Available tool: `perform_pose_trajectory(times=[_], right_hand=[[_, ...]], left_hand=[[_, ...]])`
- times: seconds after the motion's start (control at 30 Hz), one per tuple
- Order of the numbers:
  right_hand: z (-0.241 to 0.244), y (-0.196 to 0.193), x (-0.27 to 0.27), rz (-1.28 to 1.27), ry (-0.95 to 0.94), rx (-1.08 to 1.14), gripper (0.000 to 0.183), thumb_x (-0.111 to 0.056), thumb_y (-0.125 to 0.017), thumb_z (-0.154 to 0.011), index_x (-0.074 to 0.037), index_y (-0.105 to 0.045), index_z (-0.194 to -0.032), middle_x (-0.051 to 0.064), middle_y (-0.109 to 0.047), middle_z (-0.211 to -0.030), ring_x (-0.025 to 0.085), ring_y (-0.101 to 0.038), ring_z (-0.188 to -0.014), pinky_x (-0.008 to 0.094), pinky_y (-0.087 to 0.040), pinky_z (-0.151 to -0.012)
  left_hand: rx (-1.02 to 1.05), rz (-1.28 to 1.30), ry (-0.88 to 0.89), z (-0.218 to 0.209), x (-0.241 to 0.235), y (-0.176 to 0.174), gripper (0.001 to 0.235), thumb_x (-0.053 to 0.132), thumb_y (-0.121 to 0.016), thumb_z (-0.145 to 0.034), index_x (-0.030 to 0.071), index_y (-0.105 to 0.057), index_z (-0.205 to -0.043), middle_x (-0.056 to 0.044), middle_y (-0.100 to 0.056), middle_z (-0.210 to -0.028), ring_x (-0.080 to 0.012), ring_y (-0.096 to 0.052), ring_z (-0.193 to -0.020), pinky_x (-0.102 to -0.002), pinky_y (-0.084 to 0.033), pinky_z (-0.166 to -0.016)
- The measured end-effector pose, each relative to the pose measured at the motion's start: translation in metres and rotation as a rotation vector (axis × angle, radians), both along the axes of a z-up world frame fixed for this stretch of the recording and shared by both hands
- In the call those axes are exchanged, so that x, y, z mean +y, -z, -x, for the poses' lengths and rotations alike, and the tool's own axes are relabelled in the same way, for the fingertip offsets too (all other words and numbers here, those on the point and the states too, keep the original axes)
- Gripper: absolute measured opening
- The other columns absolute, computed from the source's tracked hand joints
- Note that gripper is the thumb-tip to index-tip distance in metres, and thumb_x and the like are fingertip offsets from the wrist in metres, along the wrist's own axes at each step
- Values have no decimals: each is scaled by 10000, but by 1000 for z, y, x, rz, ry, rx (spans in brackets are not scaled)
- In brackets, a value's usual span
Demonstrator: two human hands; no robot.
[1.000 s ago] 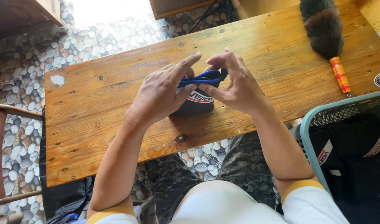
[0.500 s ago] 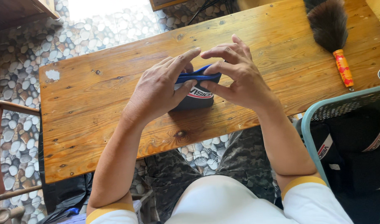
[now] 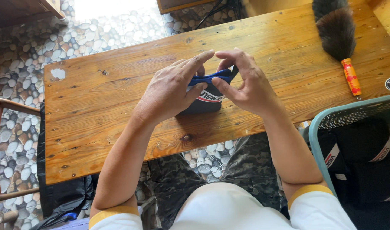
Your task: The person zips a small black pouch and uses a feather duster to clean its surface. They then place the pouch into a green plastic basket. Next, they unfold a larger black bag on the table and clean it with the duster.
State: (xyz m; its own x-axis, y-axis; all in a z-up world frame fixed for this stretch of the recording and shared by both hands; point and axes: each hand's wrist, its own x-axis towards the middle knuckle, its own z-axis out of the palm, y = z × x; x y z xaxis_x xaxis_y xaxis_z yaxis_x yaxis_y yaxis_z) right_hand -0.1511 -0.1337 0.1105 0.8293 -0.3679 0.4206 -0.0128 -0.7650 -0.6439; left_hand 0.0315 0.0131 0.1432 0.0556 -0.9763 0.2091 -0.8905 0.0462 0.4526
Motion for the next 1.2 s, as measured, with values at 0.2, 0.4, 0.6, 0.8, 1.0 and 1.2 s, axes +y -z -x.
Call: perform_pose_trajectory(times=[0.2, 0.4, 0.6, 0.8, 1.0, 1.2], right_hand=[[-5, -3, 2, 10, -28, -26, 198, -260, -669, -1028, -80, -692, -1107, 88, -594, -1100, 290, -557, -1143, 441, -472, -972], [-7, 11, 0, 60, -26, -79, 160, -192, -679, -1030, -55, -673, -1113, 100, -588, -1083, 302, -532, -1146, 454, -457, -1010], [-13, 29, -8, -65, -28, -169, 176, -194, -741, -978, -84, -717, -1113, 110, -611, -1085, 334, -599, -1175, 538, -383, -1161], [-23, 18, -1, -225, -163, -205, 210, -162, -792, -904, -55, -730, -1074, 137, -646, -1067, 287, -645, -1101, 458, -455, -1043], [-24, 25, -4, -283, -185, -257, 137, -102, -780, -907, -42, -740, -1024, 135, -658, -1039, 250, -653, -1054, 396, -478, -986], [-23, 20, -2, -290, -195, -245, 131, -88, -764, -920, -31, -731, -1033, 142, -650, -1046, 249, -643, -1053, 380, -474, -962]], left_hand=[[13, -24, -21, 0, -2, 1, 591, 296, -579, -1019, 244, -355, -1564, 3, -679, -1172, -312, -651, -1073, -475, -468, -857], [-10, 9, -151, 0, 2, 1, 306, 432, -719, -945, 155, -627, -1039, -30, -572, -997, -263, -565, -993, -438, -465, -800], [26, -3, -93, -7, 0, 2, 213, 333, -738, -911, 173, -682, -1042, -19, -606, -936, -254, -646, -954, -426, -527, -808], [7, -33, -87, -5, 1, -2, 182, 299, -709, -933, 179, -674, -1066, -16, -612, -942, -223, -646, -946, -405, -531, -796], [91, -50, -72, -11, 15, -18, 295, 322, -730, -911, 129, -680, -1129, -78, -628, -967, -288, -645, -968, -461, -533, -797], [46, -4, -19, -26, 32, -22, 156, 182, -639, -990, 80, -708, -1086, -89, -625, -938, -284, -656, -932, -444, -547, -771]])
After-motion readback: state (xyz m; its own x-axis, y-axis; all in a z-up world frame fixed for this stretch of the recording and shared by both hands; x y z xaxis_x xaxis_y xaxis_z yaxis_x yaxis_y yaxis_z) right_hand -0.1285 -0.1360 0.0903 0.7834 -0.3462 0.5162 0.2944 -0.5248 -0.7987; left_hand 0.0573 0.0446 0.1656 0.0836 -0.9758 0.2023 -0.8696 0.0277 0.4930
